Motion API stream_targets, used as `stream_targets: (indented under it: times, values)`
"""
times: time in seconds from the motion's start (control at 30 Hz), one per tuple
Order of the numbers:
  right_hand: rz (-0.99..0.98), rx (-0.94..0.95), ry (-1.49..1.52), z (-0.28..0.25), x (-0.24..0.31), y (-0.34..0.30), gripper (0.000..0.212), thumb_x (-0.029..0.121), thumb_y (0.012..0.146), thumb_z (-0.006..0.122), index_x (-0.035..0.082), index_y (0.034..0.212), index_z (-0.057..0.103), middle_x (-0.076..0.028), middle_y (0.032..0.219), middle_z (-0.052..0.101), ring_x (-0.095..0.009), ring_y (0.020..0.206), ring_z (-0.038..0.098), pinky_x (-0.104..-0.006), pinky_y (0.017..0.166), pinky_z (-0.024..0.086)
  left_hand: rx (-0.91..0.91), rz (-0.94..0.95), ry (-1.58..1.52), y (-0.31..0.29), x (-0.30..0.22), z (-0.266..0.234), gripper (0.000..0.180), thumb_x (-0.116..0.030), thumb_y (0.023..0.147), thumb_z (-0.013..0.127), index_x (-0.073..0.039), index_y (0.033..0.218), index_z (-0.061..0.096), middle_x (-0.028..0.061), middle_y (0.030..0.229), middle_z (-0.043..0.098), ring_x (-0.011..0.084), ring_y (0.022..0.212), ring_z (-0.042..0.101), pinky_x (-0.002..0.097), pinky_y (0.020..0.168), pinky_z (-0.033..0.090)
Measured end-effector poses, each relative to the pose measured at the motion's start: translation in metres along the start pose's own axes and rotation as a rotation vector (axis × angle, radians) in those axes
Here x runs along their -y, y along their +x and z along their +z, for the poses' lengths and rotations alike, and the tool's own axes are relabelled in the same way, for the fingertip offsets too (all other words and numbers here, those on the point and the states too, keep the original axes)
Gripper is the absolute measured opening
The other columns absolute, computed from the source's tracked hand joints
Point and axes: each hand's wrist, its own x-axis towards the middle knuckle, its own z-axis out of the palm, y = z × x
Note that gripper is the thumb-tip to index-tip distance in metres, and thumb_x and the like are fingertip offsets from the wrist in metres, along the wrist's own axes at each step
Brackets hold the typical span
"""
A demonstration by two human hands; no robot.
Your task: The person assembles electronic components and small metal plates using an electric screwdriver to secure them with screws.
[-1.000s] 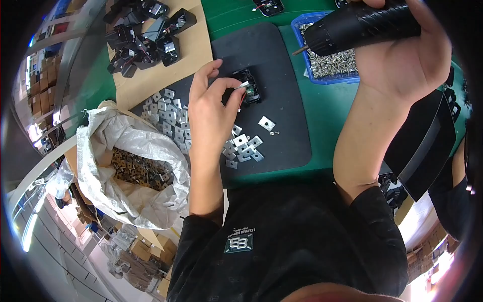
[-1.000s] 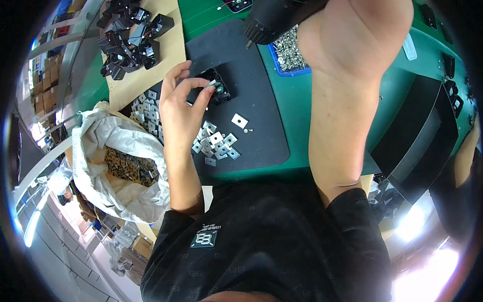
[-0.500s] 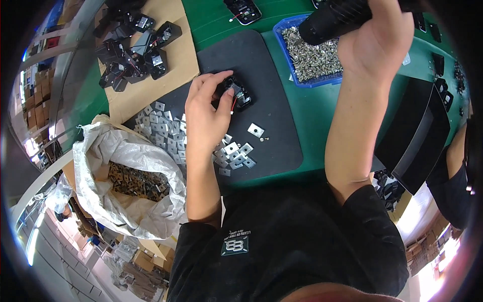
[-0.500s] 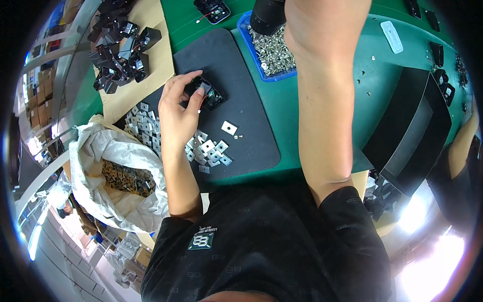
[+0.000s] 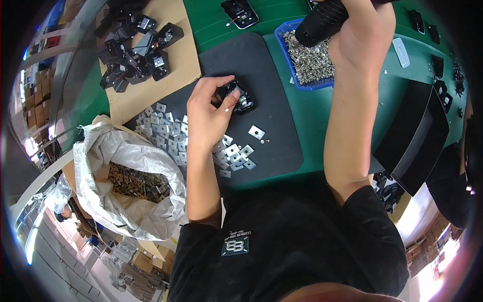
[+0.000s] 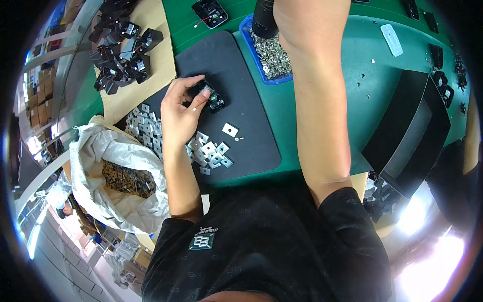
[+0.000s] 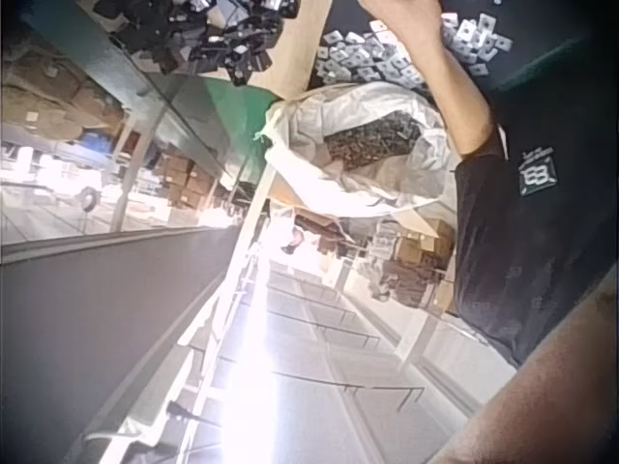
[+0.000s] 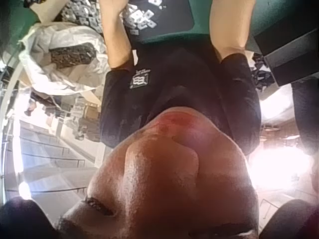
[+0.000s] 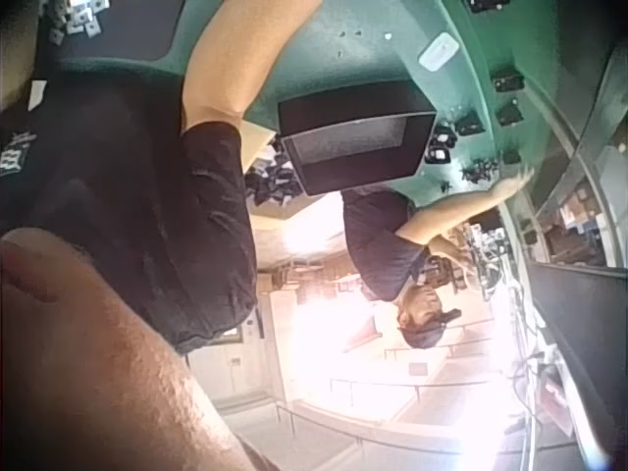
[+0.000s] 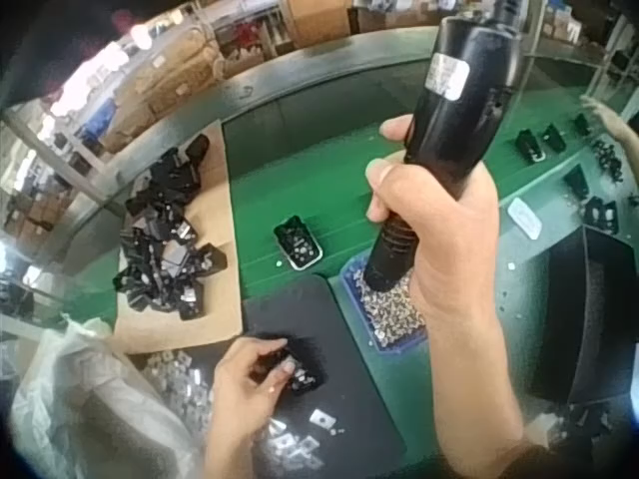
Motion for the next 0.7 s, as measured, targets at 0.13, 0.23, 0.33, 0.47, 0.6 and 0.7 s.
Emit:
stream_targets:
  times: [0.13, 0.23, 0.33, 0.47, 0.6, 0.7]
  values:
    - [-0.051, -0.004, 0.081, -0.003, 0.014, -0.001, 0.038, 0.006, 0.079, 0.068, -0.005, 0.114, 0.058, -0.006, 0.079, 0.061, -0.014, 0.067, 0.058, -0.0282, 0.065, 0.047, 0.053, 0.028, -0.008, 0.006, -0.004, 0.000, 0.031, -0.003, 0.079, 0.078, -0.004, 0.110, 0.072, 0.0068, 0.090, 0.062, 0.0122, 0.061, 0.049, 0.0269, 0.058, 0.043]
    - [-0.114, -0.003, -0.007, -0.004, 0.018, -0.004, 0.039, 0.008, 0.082, 0.067, -0.006, 0.117, 0.057, -0.006, 0.079, 0.061, -0.015, 0.067, 0.059, -0.0284, 0.066, 0.049, 0.075, 0.103, 0.085, 0.003, -0.009, -0.004, 0.032, -0.004, 0.079, 0.079, -0.005, 0.110, 0.073, 0.0070, 0.090, 0.062, 0.0125, 0.058, 0.048, 0.0269, 0.057, 0.042]
    - [-0.153, -0.028, -0.098, -0.005, 0.018, -0.004, 0.040, 0.010, 0.084, 0.066, -0.007, 0.119, 0.055, -0.006, 0.079, 0.062, -0.015, 0.068, 0.059, -0.0280, 0.066, 0.049, 0.076, 0.071, 0.059, 0.003, -0.005, -0.001, 0.033, -0.005, 0.079, 0.078, -0.006, 0.112, 0.073, 0.0078, 0.092, 0.063, 0.0132, 0.057, 0.048, 0.0271, 0.057, 0.044]
    - [-0.107, 0.004, -0.021, -0.004, 0.022, -0.005, 0.042, 0.012, 0.084, 0.067, -0.007, 0.120, 0.054, -0.006, 0.079, 0.060, -0.015, 0.068, 0.059, -0.0282, 0.066, 0.049, 0.044, 0.171, 0.013, 0.001, -0.002, 0.003, 0.038, -0.002, 0.080, 0.075, -0.006, 0.118, 0.071, 0.0091, 0.102, 0.065, 0.0134, 0.060, 0.049, 0.0260, 0.061, 0.046]
    - [-0.160, 0.028, -0.010, -0.008, 0.027, -0.005, 0.048, 0.016, 0.085, 0.066, -0.008, 0.124, 0.050, -0.006, 0.077, 0.058, -0.015, 0.067, 0.057, -0.0287, 0.067, 0.049, 0.172, 0.106, -0.156, 0.004, -0.001, -0.016, 0.043, 0.004, 0.082, 0.065, -0.003, 0.124, 0.066, 0.0107, 0.121, 0.064, 0.0138, 0.070, 0.052, 0.0250, 0.068, 0.048]
    - [-0.136, -0.025, -0.043, 0.002, 0.040, -0.010, 0.051, 0.019, 0.085, 0.065, -0.008, 0.125, 0.048, -0.006, 0.078, 0.056, -0.015, 0.067, 0.056, -0.0289, 0.067, 0.049, 0.075, 0.343, 0.008, 0.006, -0.006, -0.026, 0.035, 0.004, 0.081, 0.067, -0.002, 0.115, 0.070, 0.0112, 0.117, 0.067, 0.0161, 0.073, 0.058, 0.0248, 0.068, 0.049]
